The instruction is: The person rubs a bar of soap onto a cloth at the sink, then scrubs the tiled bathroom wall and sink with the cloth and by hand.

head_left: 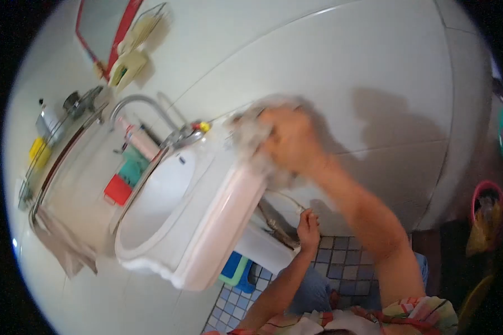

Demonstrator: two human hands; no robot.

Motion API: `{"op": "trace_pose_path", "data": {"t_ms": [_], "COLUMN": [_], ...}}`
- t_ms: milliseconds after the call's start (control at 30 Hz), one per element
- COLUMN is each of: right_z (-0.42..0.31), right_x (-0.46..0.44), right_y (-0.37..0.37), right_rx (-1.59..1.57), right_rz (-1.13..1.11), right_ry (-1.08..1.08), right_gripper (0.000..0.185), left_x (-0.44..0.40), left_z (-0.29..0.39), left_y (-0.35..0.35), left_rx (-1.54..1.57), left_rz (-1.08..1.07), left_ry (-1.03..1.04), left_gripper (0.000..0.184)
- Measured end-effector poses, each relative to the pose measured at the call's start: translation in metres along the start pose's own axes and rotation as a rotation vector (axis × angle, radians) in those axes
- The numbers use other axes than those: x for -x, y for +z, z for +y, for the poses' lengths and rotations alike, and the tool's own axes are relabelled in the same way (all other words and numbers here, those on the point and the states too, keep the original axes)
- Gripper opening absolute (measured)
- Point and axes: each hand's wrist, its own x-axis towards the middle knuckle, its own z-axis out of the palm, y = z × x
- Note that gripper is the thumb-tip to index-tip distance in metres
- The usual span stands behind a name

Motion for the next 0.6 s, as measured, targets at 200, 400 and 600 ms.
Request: {"op": "trace_pose_path", "data": {"t_ms": [200, 400, 600], "right_z": [-0.041, -0.121, -0.017], "right_x": [0.007, 0.018, 0.0], "right_y": [-0.008, -0.007, -0.004], "right_rx": [-0.047, -0.374, -0.032], "right_rz": [-0.014, -0.087, -0.044], "right_ry": [-0.197, -0.387, -0.089], "right_gripper": [0.02, 0.03, 0.021], "left_x": [0.006, 0.011, -0.002], "left_z": [0.012, 0.007, -0.018], "left_y": [0.009, 0.024, 0.005], "left_rx": [-0.04, -0.125, 0.067], "left_rz": [-0.008, -0.089, -0.051], "left_ry": [0.091, -0.031, 0.166], "left_gripper": [0.028, 0.034, 0.03]}}
